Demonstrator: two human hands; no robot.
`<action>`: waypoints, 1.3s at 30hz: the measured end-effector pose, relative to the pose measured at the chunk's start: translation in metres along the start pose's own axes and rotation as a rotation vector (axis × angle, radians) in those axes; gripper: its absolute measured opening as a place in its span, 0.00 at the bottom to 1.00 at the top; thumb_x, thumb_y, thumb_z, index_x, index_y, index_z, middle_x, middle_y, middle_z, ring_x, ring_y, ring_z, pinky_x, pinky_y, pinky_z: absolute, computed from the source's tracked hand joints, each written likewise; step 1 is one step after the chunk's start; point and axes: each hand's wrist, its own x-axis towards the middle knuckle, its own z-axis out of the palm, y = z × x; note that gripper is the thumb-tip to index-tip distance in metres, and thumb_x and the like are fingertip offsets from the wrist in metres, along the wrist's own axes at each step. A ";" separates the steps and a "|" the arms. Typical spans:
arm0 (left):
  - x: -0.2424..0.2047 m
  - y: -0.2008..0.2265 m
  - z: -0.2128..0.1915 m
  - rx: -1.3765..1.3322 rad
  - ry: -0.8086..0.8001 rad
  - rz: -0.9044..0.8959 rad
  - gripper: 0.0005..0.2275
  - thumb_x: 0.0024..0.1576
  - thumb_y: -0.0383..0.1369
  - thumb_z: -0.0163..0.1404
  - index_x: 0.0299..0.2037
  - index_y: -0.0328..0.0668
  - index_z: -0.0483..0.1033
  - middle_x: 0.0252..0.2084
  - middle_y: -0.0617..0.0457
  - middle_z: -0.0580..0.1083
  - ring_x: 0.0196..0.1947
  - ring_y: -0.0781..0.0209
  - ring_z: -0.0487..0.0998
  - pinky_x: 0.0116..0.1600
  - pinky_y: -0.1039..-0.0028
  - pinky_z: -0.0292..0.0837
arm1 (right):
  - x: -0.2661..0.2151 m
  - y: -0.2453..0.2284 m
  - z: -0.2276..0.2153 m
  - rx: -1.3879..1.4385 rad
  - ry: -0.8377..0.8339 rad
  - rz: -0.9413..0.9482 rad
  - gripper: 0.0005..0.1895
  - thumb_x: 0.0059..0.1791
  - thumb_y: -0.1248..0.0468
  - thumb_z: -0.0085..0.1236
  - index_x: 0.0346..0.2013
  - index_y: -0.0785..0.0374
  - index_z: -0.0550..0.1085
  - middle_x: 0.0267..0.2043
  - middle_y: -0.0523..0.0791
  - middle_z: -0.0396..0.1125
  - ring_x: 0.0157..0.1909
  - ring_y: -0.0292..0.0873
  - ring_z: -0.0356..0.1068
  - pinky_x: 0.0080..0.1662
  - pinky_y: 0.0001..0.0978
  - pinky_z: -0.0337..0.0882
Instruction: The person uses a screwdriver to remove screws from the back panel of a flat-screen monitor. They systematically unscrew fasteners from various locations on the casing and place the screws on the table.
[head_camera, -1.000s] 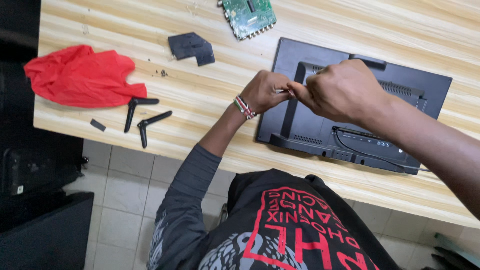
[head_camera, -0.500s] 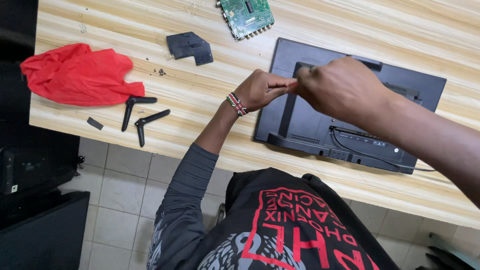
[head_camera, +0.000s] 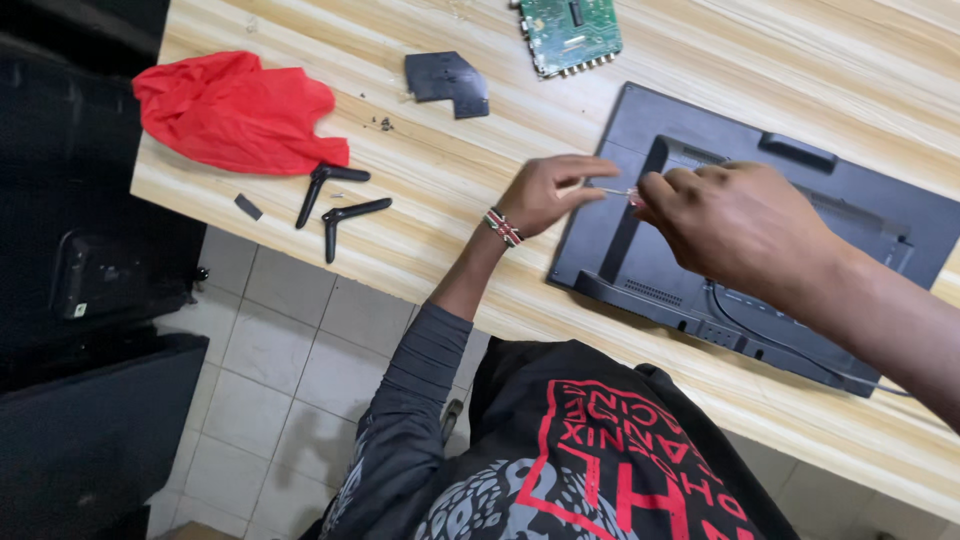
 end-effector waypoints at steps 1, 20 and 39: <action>-0.002 -0.042 -0.023 0.005 0.015 -0.008 0.13 0.60 0.36 0.57 0.55 0.50 0.80 0.59 0.51 0.77 0.64 0.56 0.75 0.65 0.62 0.76 | 0.000 -0.002 -0.001 0.004 0.004 -0.017 0.19 0.63 0.52 0.46 0.32 0.56 0.66 0.20 0.41 0.62 0.20 0.48 0.68 0.22 0.41 0.63; -0.054 -0.135 -0.147 -0.063 1.350 -0.157 0.10 0.54 0.36 0.62 0.35 0.35 0.84 0.28 0.52 0.80 0.25 0.68 0.78 0.28 0.80 0.74 | -0.036 -0.022 0.034 0.542 0.226 0.519 0.12 0.60 0.57 0.50 0.48 0.62 0.66 0.40 0.45 0.77 0.34 0.50 0.76 0.30 0.46 0.69; -0.044 -0.117 0.036 -1.297 0.746 -0.490 0.15 0.60 0.44 0.60 0.50 0.45 0.80 0.48 0.52 0.81 0.48 0.61 0.84 0.53 0.75 0.84 | -0.084 -0.077 0.095 1.381 0.827 0.677 0.13 0.59 0.71 0.47 0.52 0.78 0.59 0.45 0.65 0.69 0.43 0.55 0.75 0.49 0.47 0.78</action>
